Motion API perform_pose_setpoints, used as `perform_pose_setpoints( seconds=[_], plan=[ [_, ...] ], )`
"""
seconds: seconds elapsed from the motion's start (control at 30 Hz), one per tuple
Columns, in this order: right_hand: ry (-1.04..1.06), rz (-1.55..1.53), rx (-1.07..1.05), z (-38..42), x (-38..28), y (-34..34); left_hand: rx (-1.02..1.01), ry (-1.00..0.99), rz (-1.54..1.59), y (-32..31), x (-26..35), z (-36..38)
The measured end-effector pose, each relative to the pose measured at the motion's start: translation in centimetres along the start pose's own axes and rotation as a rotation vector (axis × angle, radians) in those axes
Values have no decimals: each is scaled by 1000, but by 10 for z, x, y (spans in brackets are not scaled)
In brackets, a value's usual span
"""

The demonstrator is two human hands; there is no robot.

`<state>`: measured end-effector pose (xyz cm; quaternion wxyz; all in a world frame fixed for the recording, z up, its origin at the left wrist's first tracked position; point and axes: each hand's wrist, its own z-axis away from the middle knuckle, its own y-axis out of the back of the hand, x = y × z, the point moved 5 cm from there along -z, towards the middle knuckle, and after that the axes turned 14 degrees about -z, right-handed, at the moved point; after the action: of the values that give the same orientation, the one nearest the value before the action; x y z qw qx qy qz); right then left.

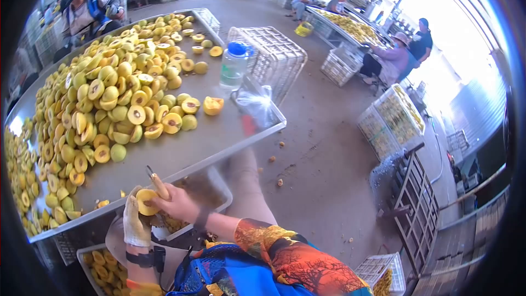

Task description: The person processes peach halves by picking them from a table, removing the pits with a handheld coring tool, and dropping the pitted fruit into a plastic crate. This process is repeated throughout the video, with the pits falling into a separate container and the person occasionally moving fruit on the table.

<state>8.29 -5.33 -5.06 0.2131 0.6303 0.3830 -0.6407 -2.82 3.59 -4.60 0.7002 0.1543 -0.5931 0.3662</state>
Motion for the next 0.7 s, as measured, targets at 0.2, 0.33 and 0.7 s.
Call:
perform_pose_setpoints(
  seconds=[0.2,0.33,0.7],
  plan=[
    [-458,-340,118,26,25,-25,279,38,231,-5,-18,-15],
    [-94,164,197,28,10,-13,190,100,358,4,-31,-26],
    [-127,541,-13,29,8,12,314,51,327,29,-36,-18]
  ],
)
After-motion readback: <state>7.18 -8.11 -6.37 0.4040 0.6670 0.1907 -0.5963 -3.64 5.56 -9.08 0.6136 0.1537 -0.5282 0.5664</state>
